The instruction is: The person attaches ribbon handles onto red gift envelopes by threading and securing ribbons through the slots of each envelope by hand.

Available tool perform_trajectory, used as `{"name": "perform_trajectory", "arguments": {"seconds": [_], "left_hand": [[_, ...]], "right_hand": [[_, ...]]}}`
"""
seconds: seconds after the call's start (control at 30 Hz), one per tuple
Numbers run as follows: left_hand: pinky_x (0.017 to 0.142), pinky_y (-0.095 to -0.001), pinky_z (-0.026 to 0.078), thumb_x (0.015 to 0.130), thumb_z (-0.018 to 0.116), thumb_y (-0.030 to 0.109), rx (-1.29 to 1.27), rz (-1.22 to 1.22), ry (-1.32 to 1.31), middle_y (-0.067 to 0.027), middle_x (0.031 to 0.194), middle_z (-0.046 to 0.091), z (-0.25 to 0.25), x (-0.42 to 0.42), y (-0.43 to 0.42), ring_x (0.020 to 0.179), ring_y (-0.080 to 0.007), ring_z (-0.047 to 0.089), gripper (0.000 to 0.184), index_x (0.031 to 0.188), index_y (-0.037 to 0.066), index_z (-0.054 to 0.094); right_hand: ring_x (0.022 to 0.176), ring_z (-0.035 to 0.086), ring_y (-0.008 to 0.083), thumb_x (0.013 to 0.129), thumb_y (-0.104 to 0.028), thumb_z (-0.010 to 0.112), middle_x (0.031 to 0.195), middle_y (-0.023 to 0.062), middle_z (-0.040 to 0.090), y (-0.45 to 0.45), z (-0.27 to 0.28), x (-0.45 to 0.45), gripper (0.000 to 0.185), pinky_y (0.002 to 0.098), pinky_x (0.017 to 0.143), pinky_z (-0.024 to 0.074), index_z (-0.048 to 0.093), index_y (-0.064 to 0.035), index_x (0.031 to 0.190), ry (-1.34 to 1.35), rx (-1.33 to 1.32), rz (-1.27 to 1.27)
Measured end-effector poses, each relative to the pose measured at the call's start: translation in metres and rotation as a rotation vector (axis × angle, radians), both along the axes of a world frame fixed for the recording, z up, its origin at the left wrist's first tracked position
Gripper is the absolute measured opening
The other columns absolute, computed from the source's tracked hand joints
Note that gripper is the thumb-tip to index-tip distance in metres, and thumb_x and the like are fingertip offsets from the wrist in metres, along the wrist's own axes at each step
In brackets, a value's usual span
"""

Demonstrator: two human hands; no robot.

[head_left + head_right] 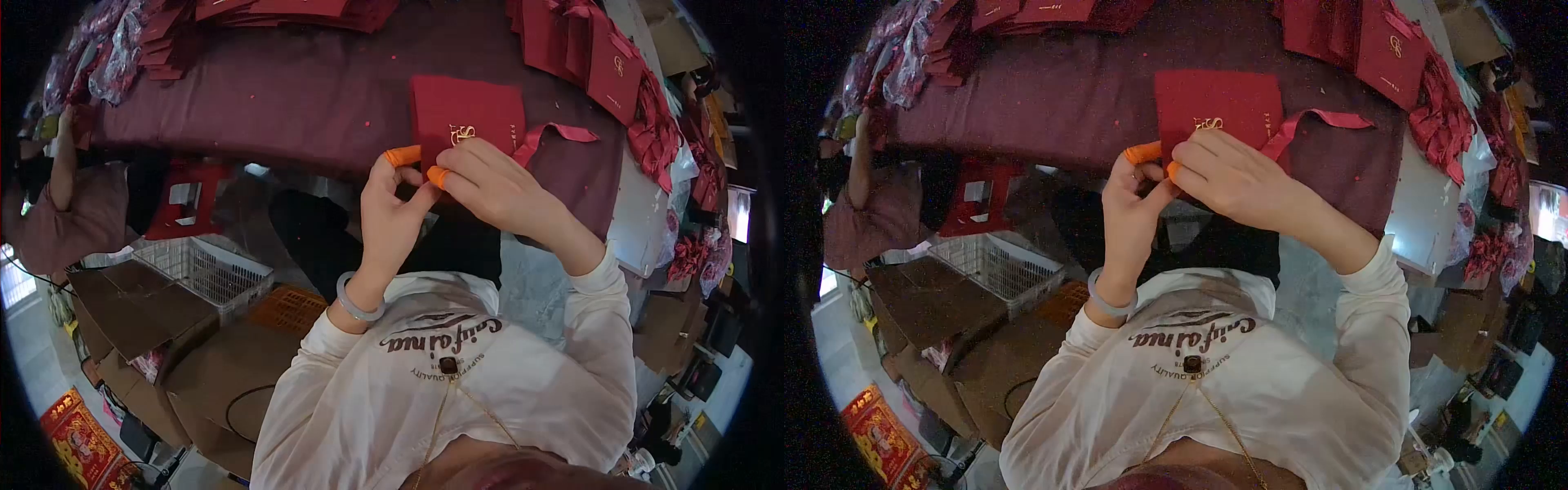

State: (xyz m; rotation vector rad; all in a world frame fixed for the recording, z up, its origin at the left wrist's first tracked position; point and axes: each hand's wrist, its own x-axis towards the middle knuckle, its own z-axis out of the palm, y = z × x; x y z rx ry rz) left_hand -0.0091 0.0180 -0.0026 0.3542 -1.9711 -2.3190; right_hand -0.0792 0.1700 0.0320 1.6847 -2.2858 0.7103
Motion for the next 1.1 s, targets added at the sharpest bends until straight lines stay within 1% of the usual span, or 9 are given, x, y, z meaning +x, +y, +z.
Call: {"name": "perform_trajectory", "arguments": {"seconds": [0.13,0.2,0.37,0.53,0.73,0.77,0.87,0.97,1.1], "left_hand": [[0.069,-0.0203,0.042,0.074,0.065,-0.003,-0.010,-0.003,0.014,-0.0019,0.078,0.055,0.003,0.001,0.000,0.074,-0.0074,0.051,0.037,0.108,-0.001,0.052],[0.069,-0.0201,0.042,0.074,0.065,-0.002,-0.037,-0.013,0.009,-0.0017,0.078,0.055,0.003,0.001,0.000,0.074,-0.0075,0.051,0.037,0.108,-0.001,0.052],[0.069,-0.0200,0.041,0.075,0.065,-0.002,-0.068,-0.006,0.029,-0.0011,0.077,0.055,0.001,0.002,0.000,0.073,-0.0074,0.051,0.036,0.108,-0.001,0.052],[0.070,-0.0200,0.042,0.075,0.065,-0.003,-0.052,0.015,0.017,-0.0013,0.077,0.055,0.004,0.002,0.000,0.073,-0.0073,0.051,0.035,0.107,-0.002,0.052],[0.069,-0.0190,0.041,0.075,0.065,-0.002,-0.031,-0.021,-0.001,-0.0007,0.077,0.055,0.007,0.003,-0.001,0.073,-0.0065,0.051,0.036,0.108,-0.002,0.052],[0.069,-0.0187,0.041,0.075,0.066,-0.002,-0.020,-0.025,-0.023,-0.0002,0.077,0.054,0.010,0.004,-0.002,0.073,-0.0063,0.050,0.036,0.108,-0.001,0.052],[0.068,-0.0187,0.041,0.076,0.067,-0.001,-0.038,-0.038,-0.037,0.0007,0.078,0.054,0.015,0.003,-0.004,0.073,-0.0060,0.049,0.035,0.108,-0.001,0.053],[0.069,-0.0186,0.041,0.076,0.068,0.000,0.022,-0.013,-0.075,0.0014,0.078,0.053,0.014,0.005,-0.003,0.072,-0.0055,0.049,0.035,0.108,0.000,0.054],[0.070,-0.0188,0.041,0.076,0.068,0.000,0.017,-0.004,-0.095,0.0011,0.078,0.054,0.017,0.006,-0.001,0.073,-0.0055,0.049,0.035,0.108,0.000,0.054]], "right_hand": [[0.082,0.054,0.0279,0.071,-0.004,0.062,0.089,0.0122,0.053,-0.002,-0.009,-0.003,0.018,0.0344,0.072,0.0467,0.056,0.0008,0.088,-0.202,-0.151,-0.057],[0.079,0.057,0.0294,0.074,-0.004,0.061,0.085,0.0132,0.056,-0.001,-0.003,-0.002,0.015,0.0346,0.068,0.0473,0.058,0.0003,0.088,-0.640,-0.171,-0.255],[0.079,0.057,0.0305,0.074,-0.002,0.061,0.085,0.0131,0.057,-0.002,-0.009,-0.006,0.013,0.0356,0.068,0.0474,0.058,0.0009,0.085,-0.586,-0.208,-0.178],[0.086,0.055,0.0299,0.069,0.000,0.064,0.093,0.0110,0.054,-0.002,-0.009,-0.004,0.018,0.0357,0.075,0.0474,0.056,0.0007,0.085,-0.238,-0.100,-0.085],[0.083,0.054,0.0297,0.073,-0.004,0.060,0.086,0.0112,0.052,-0.002,-0.009,-0.005,0.017,0.0373,0.075,0.0450,0.053,-0.0004,0.088,-0.149,-0.080,0.005],[0.083,0.054,0.0297,0.073,-0.004,0.060,0.086,0.0112,0.052,-0.001,-0.008,-0.006,0.017,0.0373,0.075,0.0450,0.053,-0.0004,0.088,-0.148,-0.083,0.001],[0.082,0.055,0.0300,0.080,-0.007,0.059,0.083,0.0109,0.055,0.002,0.009,-0.005,0.014,0.0366,0.073,0.0456,0.055,-0.0002,0.092,-0.722,-0.122,-0.207],[0.085,0.055,0.0302,0.080,-0.009,0.059,0.086,0.0115,0.056,0.008,-0.005,-0.009,0.013,0.0365,0.074,0.0453,0.056,-0.0002,0.089,-0.536,-0.154,-0.186],[0.086,0.055,0.0301,0.080,-0.010,0.061,0.086,0.0118,0.056,0.007,-0.010,-0.010,0.012,0.0369,0.075,0.0446,0.057,-0.0006,0.086,-0.549,-0.106,-0.159]]}}
